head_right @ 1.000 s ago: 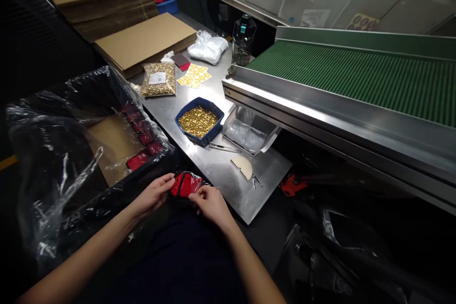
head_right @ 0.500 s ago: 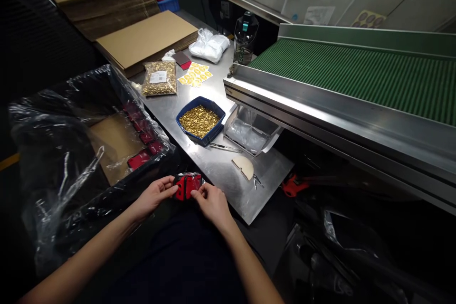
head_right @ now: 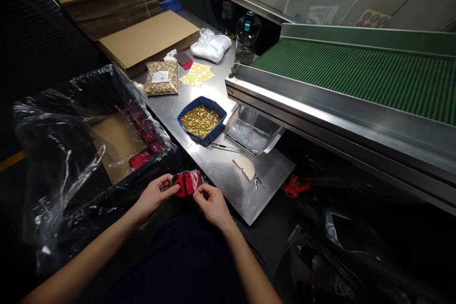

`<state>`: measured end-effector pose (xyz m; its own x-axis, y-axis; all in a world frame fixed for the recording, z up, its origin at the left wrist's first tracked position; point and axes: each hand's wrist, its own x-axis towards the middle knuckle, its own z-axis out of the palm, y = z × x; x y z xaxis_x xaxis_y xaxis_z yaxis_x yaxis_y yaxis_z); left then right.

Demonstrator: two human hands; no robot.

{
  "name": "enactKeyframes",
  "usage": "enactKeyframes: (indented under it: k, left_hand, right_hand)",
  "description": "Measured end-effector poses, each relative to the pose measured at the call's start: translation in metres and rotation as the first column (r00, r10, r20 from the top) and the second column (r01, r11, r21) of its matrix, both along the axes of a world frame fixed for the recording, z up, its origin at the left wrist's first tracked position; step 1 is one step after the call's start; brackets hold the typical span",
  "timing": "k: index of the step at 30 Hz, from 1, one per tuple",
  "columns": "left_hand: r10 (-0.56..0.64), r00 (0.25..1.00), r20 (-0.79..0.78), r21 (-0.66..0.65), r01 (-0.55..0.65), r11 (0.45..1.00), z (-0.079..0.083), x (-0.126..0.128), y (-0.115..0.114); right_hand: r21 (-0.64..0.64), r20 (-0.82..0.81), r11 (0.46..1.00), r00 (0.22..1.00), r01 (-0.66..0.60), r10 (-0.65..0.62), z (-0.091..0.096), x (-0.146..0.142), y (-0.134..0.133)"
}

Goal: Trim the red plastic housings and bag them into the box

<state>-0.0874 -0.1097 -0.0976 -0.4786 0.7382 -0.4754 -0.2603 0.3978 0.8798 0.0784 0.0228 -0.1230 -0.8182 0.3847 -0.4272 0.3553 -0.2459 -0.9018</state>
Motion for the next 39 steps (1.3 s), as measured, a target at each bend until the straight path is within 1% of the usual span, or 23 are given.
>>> enactKeyframes:
  k: [4,7,11,13,16,19,21,23,24,25,26,28,29,30,32,33,34,35,36,37,38,39]
  left_hand:
    - [0.008,0.995,-0.098,0.017,-0.007,1.000,0.006,0.011,0.002]
    - [0.016,0.985,-0.172,0.012,-0.014,1.000,0.005,0.021,0.003]
    - [-0.008,0.967,-0.254,-0.030,0.001,1.000,0.002,0.030,0.004]
    - [-0.030,0.952,-0.305,-0.058,0.013,0.998,0.005,0.029,0.004]
    - [-0.068,0.900,-0.431,-0.090,0.032,0.995,0.022,0.019,0.004]
    - [-0.124,0.831,-0.542,-0.107,0.079,0.991,0.049,0.004,0.006]
    - [-0.174,0.794,-0.582,-0.114,0.133,0.985,0.068,-0.002,0.012]
    - [-0.220,0.768,-0.601,-0.087,0.211,0.974,0.082,-0.002,0.020]
    - [-0.239,0.771,-0.590,-0.051,0.259,0.964,0.087,0.001,0.024]
    - [-0.252,0.792,-0.556,0.001,0.304,0.953,0.091,0.005,0.029]
    - [-0.255,0.828,-0.499,0.073,0.334,0.940,0.092,0.011,0.032]
    - [-0.260,0.907,-0.332,0.221,0.343,0.913,0.090,0.025,0.036]
    - [-0.265,0.929,-0.260,0.280,0.335,0.900,0.087,0.032,0.035]
    - [-0.285,0.933,-0.220,0.311,0.344,0.886,0.083,0.040,0.033]
    - [-0.310,0.920,-0.240,0.317,0.376,0.871,0.073,0.054,0.027]
    - [-0.308,0.910,-0.278,0.300,0.387,0.872,0.068,0.061,0.023]
    - [-0.283,0.910,-0.303,0.274,0.368,0.889,0.064,0.067,0.020]
    - [-0.250,0.917,-0.310,0.256,0.334,0.907,0.060,0.072,0.017]
    - [-0.204,0.934,-0.294,0.254,0.282,0.925,0.057,0.075,0.015]
    - [-0.152,0.958,-0.244,0.271,0.218,0.937,0.055,0.077,0.015]
    - [-0.104,0.981,-0.163,0.310,0.151,0.939,0.055,0.078,0.015]
    - [-0.062,0.996,-0.059,0.361,0.079,0.929,0.055,0.076,0.016]
  right_hand:
    - [-0.100,-0.073,0.995,0.997,-0.017,0.010,0.018,-0.001,0.000]
    - [-0.148,-0.090,0.989,0.996,-0.022,0.009,0.027,-0.001,0.001]
    - [-0.156,-0.079,0.987,0.996,0.036,-0.049,0.034,0.002,0.004]
    - [-0.153,-0.073,0.987,0.995,0.056,-0.068,0.038,0.004,0.007]
    - [-0.148,-0.072,0.985,0.993,0.085,-0.096,0.045,0.008,0.016]
    - [-0.130,-0.066,0.980,0.985,0.147,-0.157,0.054,0.010,0.026]
    - [-0.140,-0.076,0.981,0.986,0.137,-0.149,0.063,0.010,0.029]
    - [-0.161,-0.097,0.982,0.989,0.097,-0.113,0.072,0.009,0.028]
    - [-0.171,-0.109,0.982,0.989,0.076,-0.096,0.076,0.008,0.027]
    - [-0.181,-0.120,0.982,0.989,0.060,-0.082,0.081,0.007,0.026]
    - [-0.191,-0.127,0.980,0.989,0.049,-0.075,0.084,0.007,0.024]
    - [-0.215,-0.131,0.976,0.988,0.048,-0.077,0.090,0.008,0.021]
    - [-0.225,-0.129,0.973,0.988,0.055,-0.086,0.091,0.009,0.019]
    - [-0.241,-0.124,0.968,0.987,0.069,-0.101,0.093,0.011,0.016]
    - [-0.289,-0.110,0.954,0.987,0.083,-0.120,0.094,0.017,0.011]
    - [-0.313,-0.099,0.947,0.989,0.070,-0.106,0.095,0.020,0.009]
    - [-0.324,-0.089,0.945,0.994,0.037,-0.069,0.096,0.024,0.007]
    - [-0.311,-0.080,0.950,0.997,-0.008,-0.018,0.096,0.028,0.006]
    - [-0.255,-0.069,0.966,0.997,-0.042,0.026,0.095,0.033,0.006]
    - [-0.146,-0.051,0.988,0.998,-0.044,0.037,0.094,0.038,0.007]
    - [0.006,-0.032,1.000,0.999,-0.004,0.004,0.092,0.042,0.010]
    - [0.164,-0.021,0.985,0.998,0.056,-0.053,0.088,0.047,0.013]
